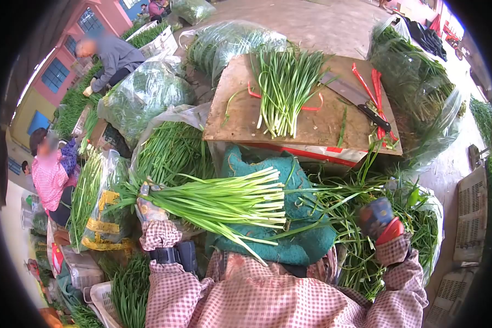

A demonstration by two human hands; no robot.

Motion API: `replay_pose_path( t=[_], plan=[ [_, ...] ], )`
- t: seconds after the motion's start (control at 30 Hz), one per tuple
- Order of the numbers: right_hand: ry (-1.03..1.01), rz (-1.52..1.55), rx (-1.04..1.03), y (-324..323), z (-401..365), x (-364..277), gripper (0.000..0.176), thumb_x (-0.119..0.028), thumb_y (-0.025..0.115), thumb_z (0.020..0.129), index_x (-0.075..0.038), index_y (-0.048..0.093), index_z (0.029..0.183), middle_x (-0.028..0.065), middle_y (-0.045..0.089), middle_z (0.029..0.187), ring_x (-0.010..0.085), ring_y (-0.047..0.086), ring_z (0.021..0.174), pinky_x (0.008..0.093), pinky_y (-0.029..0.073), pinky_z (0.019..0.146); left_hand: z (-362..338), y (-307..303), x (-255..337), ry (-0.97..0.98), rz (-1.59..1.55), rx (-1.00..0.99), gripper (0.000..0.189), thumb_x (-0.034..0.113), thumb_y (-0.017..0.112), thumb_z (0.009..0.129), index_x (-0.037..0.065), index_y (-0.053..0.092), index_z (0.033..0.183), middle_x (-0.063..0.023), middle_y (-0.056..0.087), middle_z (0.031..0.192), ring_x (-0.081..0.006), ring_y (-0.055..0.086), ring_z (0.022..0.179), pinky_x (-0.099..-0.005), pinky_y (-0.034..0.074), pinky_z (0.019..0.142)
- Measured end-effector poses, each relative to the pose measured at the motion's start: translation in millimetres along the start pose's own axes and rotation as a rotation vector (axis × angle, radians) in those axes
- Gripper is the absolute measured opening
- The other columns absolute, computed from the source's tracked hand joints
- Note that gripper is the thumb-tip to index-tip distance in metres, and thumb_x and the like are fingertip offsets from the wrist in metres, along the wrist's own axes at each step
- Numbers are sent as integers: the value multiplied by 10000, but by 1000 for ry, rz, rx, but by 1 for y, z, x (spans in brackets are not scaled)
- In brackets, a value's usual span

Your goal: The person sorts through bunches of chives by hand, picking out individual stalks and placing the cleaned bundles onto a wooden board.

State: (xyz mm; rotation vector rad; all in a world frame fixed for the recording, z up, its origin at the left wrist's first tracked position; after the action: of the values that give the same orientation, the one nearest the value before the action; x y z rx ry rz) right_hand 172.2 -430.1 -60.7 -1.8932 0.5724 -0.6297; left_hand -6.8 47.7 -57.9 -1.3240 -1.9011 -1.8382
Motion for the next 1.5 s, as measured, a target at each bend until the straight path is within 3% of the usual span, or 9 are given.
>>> replay_pose_path(
  t=[0.1,0.37,0.77,0.9,1.0,1.1,1.3,1.43,1.5],
  plan=[
    [-169,37,629,-70,-3,-11,282,-239,597,682,-85,584,919,95,598,712,276,571,656,379,440,565,-3,10,9,6,20,-66,225,107,493,818,-1,534,1010,-21,490,609,-138,476,558,-324,459,682],
    [-586,696,873,-116,82,-99,447,-265,659,703,-57,520,1074,147,574,975,312,559,862,393,450,708,-37,58,28,25,90,-166,314,149,490,824,44,483,1120,-8,493,644,-125,479,592,-309,466,684],
    [-1321,1469,455,-208,121,-147,835,-212,701,702,-56,168,1326,135,369,1266,242,470,1071,385,422,860,-66,212,107,-120,94,-1547,699,111,520,808,106,91,1359,-11,504,832,-128,490,687,-378,397,802],
    [-1401,1792,403,-219,112,-183,897,-183,699,706,-82,86,1354,115,302,1325,227,454,1087,396,415,873,-115,228,75,126,308,-909,479,210,540,804,-26,400,1196,-100,552,856,-168,555,732,-351,483,666],
    [-1591,2410,-208,-208,108,-183,1003,-194,700,707,-133,-65,1353,81,173,1371,220,423,1109,434,400,893,-96,232,46,-51,260,-1210,486,310,537,793,-70,476,1090,-151,553,997,-176,545,864,-322,503,664],
    [-1283,2318,-6,-198,121,-173,890,-375,721,657,-84,199,1316,110,423,1203,281,447,1088,431,408,891,-23,233,-12,397,478,-1347,414,230,558,784,-65,502,1070,-156,556,1040,-167,569,839,-237,471,664],
    [-1496,2483,-147,-185,155,-141,456,-303,583,775,23,480,1076,119,548,1013,274,573,876,385,490,749,-123,227,64,411,688,-934,895,409,655,673,29,177,1326,-194,330,1277,-300,429,1111,-405,334,944],
    [-1189,2823,-81,-193,160,-133,311,-246,565,772,-44,504,1001,80,557,936,222,581,774,380,496,705,-69,131,27,26,591,-974,966,538,646,646,24,179,1318,-182,318,1286,-271,466,1050,-356,460,801],
    [-1092,2850,-65,-190,167,-140,302,-247,561,776,-74,490,1013,72,557,930,216,577,777,382,490,710,-77,105,-27,-544,160,-582,867,197,734,634,39,213,1308,-225,415,1182,-184,553,836,-274,479,633]
  ],
)
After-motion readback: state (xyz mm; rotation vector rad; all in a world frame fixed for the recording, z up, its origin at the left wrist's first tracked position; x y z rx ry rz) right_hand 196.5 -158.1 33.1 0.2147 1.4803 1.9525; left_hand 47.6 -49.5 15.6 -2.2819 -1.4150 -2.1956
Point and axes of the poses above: each hand's wrist, its own z-axis towards the middle knuckle, its own y-axis out of the palm, x = y × z, the point moved 1 cm from there along z, towards the middle knuckle
